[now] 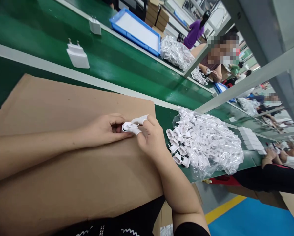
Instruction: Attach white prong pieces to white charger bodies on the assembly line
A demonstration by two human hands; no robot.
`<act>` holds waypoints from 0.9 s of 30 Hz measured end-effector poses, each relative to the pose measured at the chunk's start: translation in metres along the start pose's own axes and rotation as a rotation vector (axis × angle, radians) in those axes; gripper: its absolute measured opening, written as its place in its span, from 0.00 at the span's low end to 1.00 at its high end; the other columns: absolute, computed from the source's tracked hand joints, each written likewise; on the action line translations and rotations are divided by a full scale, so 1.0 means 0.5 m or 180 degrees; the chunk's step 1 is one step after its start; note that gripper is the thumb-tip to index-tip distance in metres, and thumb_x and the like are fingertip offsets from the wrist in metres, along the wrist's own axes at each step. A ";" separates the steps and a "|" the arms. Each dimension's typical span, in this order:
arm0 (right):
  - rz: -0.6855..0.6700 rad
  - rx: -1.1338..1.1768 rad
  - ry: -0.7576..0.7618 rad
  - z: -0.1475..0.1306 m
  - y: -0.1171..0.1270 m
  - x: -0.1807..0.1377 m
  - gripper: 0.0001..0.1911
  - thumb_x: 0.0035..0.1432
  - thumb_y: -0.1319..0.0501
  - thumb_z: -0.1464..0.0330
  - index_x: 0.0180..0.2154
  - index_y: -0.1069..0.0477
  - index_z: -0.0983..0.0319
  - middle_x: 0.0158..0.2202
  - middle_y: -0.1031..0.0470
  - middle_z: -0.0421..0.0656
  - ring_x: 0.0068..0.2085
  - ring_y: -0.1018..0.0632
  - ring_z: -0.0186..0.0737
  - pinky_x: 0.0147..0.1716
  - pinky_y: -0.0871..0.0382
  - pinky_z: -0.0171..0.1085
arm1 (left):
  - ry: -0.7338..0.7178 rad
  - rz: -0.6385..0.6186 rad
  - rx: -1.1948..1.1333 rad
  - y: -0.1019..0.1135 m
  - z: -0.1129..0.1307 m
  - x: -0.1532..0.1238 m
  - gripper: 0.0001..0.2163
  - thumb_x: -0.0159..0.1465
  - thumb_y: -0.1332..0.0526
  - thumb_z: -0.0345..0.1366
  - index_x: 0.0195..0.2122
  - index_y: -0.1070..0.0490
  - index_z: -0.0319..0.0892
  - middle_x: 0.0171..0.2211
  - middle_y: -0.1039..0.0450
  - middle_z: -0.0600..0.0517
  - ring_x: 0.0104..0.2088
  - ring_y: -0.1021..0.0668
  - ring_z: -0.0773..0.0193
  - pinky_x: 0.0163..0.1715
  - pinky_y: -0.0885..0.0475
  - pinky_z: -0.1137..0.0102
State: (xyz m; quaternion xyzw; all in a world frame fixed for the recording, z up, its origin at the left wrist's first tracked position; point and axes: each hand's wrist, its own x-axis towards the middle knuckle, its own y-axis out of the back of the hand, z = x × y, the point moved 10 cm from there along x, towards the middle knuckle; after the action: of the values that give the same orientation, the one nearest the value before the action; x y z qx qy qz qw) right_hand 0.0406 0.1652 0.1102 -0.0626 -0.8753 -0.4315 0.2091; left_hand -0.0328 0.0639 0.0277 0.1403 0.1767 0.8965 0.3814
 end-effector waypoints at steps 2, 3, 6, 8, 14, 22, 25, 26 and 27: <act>-0.0110 -0.0241 0.0176 -0.011 -0.013 0.002 0.08 0.63 0.40 0.74 0.43 0.25 0.59 0.41 0.24 0.46 0.43 0.24 0.44 0.45 0.29 0.43 | -0.0015 -0.0004 -0.0012 -0.001 0.000 0.001 0.13 0.59 0.33 0.50 0.37 0.21 0.46 0.33 0.27 0.51 0.31 0.25 0.60 0.31 0.29 0.66; -0.0145 -0.0383 0.0232 -0.014 -0.017 0.003 0.09 0.62 0.41 0.75 0.43 0.26 0.60 0.40 0.24 0.47 0.43 0.24 0.44 0.44 0.29 0.43 | -0.0024 -0.0003 -0.0019 -0.001 0.000 0.002 0.13 0.59 0.34 0.49 0.36 0.21 0.46 0.33 0.26 0.51 0.31 0.25 0.60 0.31 0.29 0.66; -0.0278 -0.0847 0.0246 -0.016 -0.027 0.008 0.12 0.58 0.43 0.77 0.41 0.26 0.60 0.38 0.26 0.47 0.42 0.26 0.46 0.41 0.30 0.43 | -0.0040 0.0007 -0.0049 0.000 0.002 0.003 0.13 0.58 0.34 0.49 0.34 0.22 0.45 0.31 0.27 0.52 0.31 0.25 0.60 0.31 0.30 0.66; -0.0383 -0.1091 0.0207 -0.015 -0.030 0.013 0.12 0.54 0.44 0.79 0.37 0.27 0.60 0.36 0.28 0.46 0.40 0.27 0.46 0.40 0.32 0.42 | -0.0022 -0.0016 -0.0071 0.001 0.004 0.003 0.13 0.58 0.33 0.49 0.33 0.22 0.45 0.32 0.27 0.52 0.31 0.25 0.60 0.31 0.30 0.66; -0.0646 -0.1073 0.0184 -0.019 -0.033 0.028 0.11 0.49 0.45 0.80 0.27 0.32 0.59 0.30 0.34 0.43 0.34 0.30 0.43 0.38 0.33 0.41 | 0.0137 -0.0118 -0.0080 0.001 0.004 0.000 0.13 0.56 0.32 0.49 0.35 0.21 0.46 0.32 0.27 0.52 0.31 0.25 0.60 0.31 0.30 0.66; -0.0600 -0.1008 0.0205 -0.005 -0.035 0.029 0.13 0.47 0.43 0.80 0.32 0.28 0.58 0.32 0.30 0.42 0.39 0.26 0.45 0.55 0.35 0.48 | 0.0093 -0.0077 -0.0037 0.003 0.006 0.002 0.14 0.56 0.32 0.51 0.32 0.22 0.45 0.31 0.27 0.52 0.30 0.25 0.60 0.30 0.31 0.67; -0.0529 -0.1119 -0.0010 0.012 -0.036 0.021 0.10 0.48 0.41 0.78 0.31 0.28 0.59 0.33 0.29 0.43 0.40 0.26 0.47 0.50 0.35 0.47 | 0.0041 0.0021 0.0014 0.005 0.008 0.000 0.15 0.56 0.32 0.51 0.32 0.23 0.44 0.30 0.27 0.52 0.30 0.25 0.60 0.30 0.31 0.67; -0.0483 -0.1154 -0.0063 0.015 -0.035 0.018 0.09 0.48 0.41 0.77 0.31 0.28 0.59 0.33 0.29 0.43 0.41 0.26 0.47 0.48 0.36 0.47 | 0.0035 0.0054 0.0040 0.005 0.008 -0.001 0.15 0.56 0.32 0.51 0.31 0.23 0.44 0.30 0.28 0.52 0.30 0.25 0.60 0.30 0.31 0.67; -0.0431 -0.1176 -0.0100 0.016 -0.034 0.015 0.09 0.48 0.41 0.77 0.32 0.28 0.59 0.34 0.29 0.44 0.41 0.26 0.47 0.47 0.36 0.46 | 0.0023 0.0084 0.0064 0.004 0.008 -0.002 0.16 0.56 0.32 0.52 0.31 0.24 0.44 0.29 0.28 0.52 0.30 0.25 0.60 0.30 0.31 0.66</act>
State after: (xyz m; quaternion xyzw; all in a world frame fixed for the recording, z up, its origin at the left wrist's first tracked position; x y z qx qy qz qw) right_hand 0.0262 0.1606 0.0966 -0.0477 -0.7866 -0.5969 0.1508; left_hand -0.0321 0.0627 0.0322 0.1432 0.1852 0.9001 0.3674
